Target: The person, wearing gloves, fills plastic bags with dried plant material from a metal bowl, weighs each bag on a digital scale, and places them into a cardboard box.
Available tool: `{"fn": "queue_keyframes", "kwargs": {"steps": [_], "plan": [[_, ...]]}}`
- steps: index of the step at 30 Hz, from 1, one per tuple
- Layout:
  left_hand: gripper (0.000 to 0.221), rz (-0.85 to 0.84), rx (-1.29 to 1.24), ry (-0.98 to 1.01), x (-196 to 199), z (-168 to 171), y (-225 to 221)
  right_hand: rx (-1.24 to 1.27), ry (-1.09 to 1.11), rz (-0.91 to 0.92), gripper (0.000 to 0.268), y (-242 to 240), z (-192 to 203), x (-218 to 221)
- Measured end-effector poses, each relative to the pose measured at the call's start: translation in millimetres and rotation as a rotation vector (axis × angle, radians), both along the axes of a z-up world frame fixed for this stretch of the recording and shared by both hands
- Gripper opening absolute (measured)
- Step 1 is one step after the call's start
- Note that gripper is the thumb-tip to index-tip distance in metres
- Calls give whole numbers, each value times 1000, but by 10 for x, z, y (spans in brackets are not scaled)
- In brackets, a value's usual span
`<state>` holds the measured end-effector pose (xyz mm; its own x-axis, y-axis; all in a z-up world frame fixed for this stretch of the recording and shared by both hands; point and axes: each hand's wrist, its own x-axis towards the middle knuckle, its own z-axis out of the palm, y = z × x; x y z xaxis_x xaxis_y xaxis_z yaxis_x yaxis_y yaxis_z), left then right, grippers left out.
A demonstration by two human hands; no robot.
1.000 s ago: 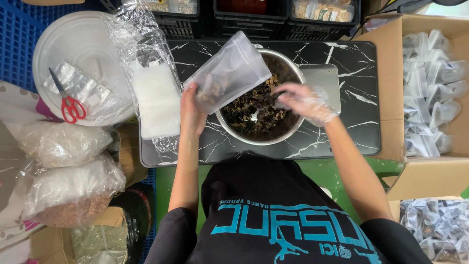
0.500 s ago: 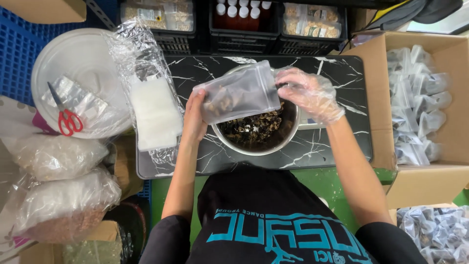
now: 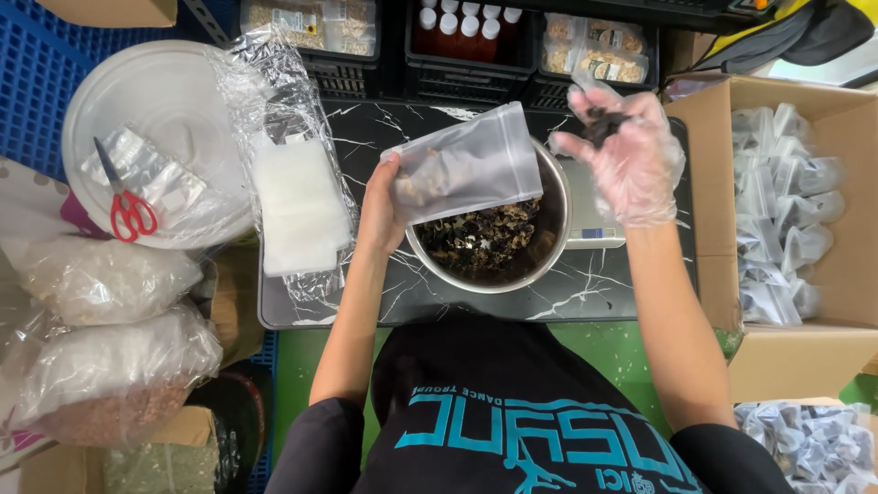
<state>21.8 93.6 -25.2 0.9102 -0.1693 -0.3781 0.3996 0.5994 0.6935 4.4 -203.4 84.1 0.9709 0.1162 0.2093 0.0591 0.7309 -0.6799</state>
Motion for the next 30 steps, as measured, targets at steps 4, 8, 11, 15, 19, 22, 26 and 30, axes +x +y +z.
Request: {"fn": "queue_keyframes", "kwargs": {"steps": [4, 8, 11, 15, 19, 22, 26, 30], "plan": [[75, 52, -20, 42, 72, -458, -93, 61, 184, -111, 11, -160, -277, 73], [68, 48, -34, 16, 77, -534, -61, -96, 264, -154, 20, -250, -417, 28], [63, 63, -31, -3, 84, -537, -72, -363, 264, -79, 29, -216, -328, -17], [57, 77, 8, -72, 281, -1152, -30, -899, 229, -114, 40, -63, -41, -152], [57, 70, 87, -137, 313, -1281, -48, -1056, 168, -100, 20, 1, 38, -136], [60, 74, 109, -166, 254, -1076, -71, -1107, 111, 10, 22, 76, 108, -148], [52, 89, 104, -205, 242, -1013, -42, -1157, 119, 102, 37, 118, 266, -227], [46, 98, 124, -218, 226, -1014, -51, -1190, 99, 94, 43, 123, 332, -268]]}}
